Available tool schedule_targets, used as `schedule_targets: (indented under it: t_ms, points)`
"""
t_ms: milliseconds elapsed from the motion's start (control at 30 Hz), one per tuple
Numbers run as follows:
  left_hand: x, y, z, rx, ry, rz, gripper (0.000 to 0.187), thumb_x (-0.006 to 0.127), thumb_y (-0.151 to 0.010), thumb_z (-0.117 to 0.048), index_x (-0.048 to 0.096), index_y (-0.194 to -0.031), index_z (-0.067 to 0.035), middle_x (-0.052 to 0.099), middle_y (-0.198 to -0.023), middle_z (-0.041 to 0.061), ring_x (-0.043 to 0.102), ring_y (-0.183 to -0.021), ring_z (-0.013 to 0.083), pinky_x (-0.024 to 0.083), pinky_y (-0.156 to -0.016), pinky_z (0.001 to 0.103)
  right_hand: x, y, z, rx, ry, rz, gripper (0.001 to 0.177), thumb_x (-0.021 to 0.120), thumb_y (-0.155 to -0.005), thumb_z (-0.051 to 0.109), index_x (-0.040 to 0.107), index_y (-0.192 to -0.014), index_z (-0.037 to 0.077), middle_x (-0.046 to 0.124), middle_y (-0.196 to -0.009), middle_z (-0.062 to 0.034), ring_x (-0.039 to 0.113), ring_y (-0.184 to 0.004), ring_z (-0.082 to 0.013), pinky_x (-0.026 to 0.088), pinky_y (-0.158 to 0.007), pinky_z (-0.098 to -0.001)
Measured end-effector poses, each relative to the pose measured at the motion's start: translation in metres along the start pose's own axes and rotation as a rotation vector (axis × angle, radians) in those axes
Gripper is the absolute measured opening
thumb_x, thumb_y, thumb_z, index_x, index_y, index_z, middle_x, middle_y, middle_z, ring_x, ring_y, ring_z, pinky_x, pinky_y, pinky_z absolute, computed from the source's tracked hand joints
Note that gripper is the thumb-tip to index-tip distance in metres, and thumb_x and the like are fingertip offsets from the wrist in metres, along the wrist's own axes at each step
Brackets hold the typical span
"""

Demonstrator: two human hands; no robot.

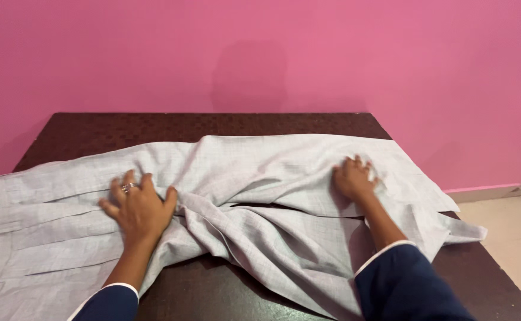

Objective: The person removes a pair of pants from a laundry basket and lays them flat on a table by hand, smoothing out the fabric across the legs and waistband.

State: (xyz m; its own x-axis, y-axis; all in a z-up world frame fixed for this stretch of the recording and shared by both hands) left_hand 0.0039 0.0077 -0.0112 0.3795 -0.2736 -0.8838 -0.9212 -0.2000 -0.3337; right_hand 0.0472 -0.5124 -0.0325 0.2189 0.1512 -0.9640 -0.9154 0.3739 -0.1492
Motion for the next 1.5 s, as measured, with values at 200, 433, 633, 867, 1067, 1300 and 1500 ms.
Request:
schedule_targets:
  t_ms: [200,433,633,867,1067,1300,1500]
  points:
    - [-0.003,-0.001,0.0,-0.093,0.038,0.001,0.072,0.059,-0.09,-0.056,0.059,-0.138,-0.001,0.043,-0.156,0.024,0.024,-0.151,0.0449,0.011,-0.112,0.074,-0.007,0.073,0.097,-0.221,0.046,0.257,0.076,0.039,-0.095,0.067,0.027,-0.16,0.03,0.009,-0.17,-0.0096,-0.002,-0.155,-0.0414,0.005,-0.112,-0.0776]
    - [0.007,0.001,0.007,-0.038,0.086,0.04,0.076,0.056,-0.091,-0.062,0.057,-0.14,-0.004,0.041,-0.156,0.023,0.025,-0.15,0.0454,0.012,-0.112,0.075,-0.023,0.05,0.111,-0.173,0.029,0.211,0.076,0.038,-0.09,0.074,0.031,-0.157,0.038,0.011,-0.171,-0.0055,0.003,-0.157,-0.0356,0.004,-0.115,-0.0764]
    - [0.011,0.005,0.019,0.055,0.139,0.039,0.07,0.054,-0.089,-0.06,0.06,-0.139,-0.012,0.041,-0.156,0.021,0.025,-0.15,0.0427,0.011,-0.111,0.075,-0.009,0.066,0.123,-0.169,0.086,-0.07,0.059,0.057,-0.094,0.057,0.052,-0.143,0.025,0.049,-0.148,-0.0136,0.044,-0.14,-0.0353,0.035,-0.108,-0.0651]
    - [0.006,0.005,0.071,-0.135,1.174,0.281,0.046,0.051,-0.095,-0.021,0.069,-0.136,-0.009,0.067,-0.143,0.012,0.059,-0.128,0.038,0.042,-0.11,0.058,0.004,0.045,0.093,-0.413,-0.048,-0.126,0.057,0.059,-0.097,0.042,0.051,-0.144,0.01,0.068,-0.121,-0.022,0.065,-0.113,-0.0404,0.052,-0.095,-0.0491]
    - [-0.017,0.024,0.074,0.053,0.759,0.144,0.032,0.07,-0.089,-0.011,0.073,-0.121,-0.007,0.076,-0.119,0.008,0.072,-0.11,0.0196,0.054,-0.096,0.034,-0.03,0.089,0.109,-0.503,-0.252,0.014,0.053,0.061,-0.096,0.04,0.056,-0.136,0.005,0.068,-0.121,-0.0253,0.067,-0.107,-0.0403,0.053,-0.091,-0.0471]
    - [-0.059,0.061,0.064,0.193,0.579,-0.014,0.022,0.073,-0.082,-0.013,0.075,-0.102,-0.004,0.073,-0.112,0.011,0.07,-0.085,0.0274,0.055,-0.077,0.038,-0.068,0.191,0.193,-0.698,-0.558,0.02,0.044,0.068,-0.092,0.041,0.07,-0.121,0.008,0.07,-0.121,-0.0145,0.07,-0.107,-0.0288,0.058,-0.089,-0.0401]
    - [-0.103,0.092,0.072,0.09,0.369,0.281,0.034,0.085,-0.078,-0.037,0.079,-0.087,-0.005,0.075,-0.09,0.009,0.07,-0.083,0.0238,0.056,-0.075,0.036,-0.062,0.236,0.241,-1.161,-0.414,-0.051,0.07,0.087,-0.068,0.042,0.067,-0.121,0.0,0.071,-0.109,-0.0222,0.066,-0.103,-0.0428,0.05,-0.082,-0.0585]
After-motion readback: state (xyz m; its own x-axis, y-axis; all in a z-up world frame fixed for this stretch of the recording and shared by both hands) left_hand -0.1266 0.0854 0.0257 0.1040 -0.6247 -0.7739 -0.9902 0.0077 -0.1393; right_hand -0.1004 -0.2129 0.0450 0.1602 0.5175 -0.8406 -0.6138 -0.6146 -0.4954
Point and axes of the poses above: each hand's wrist, its own y-axis away from the middle knuckle, its own x-axis out of the palm, z = x × y, the point moved 1 cm from there along -y, towards the middle knuckle
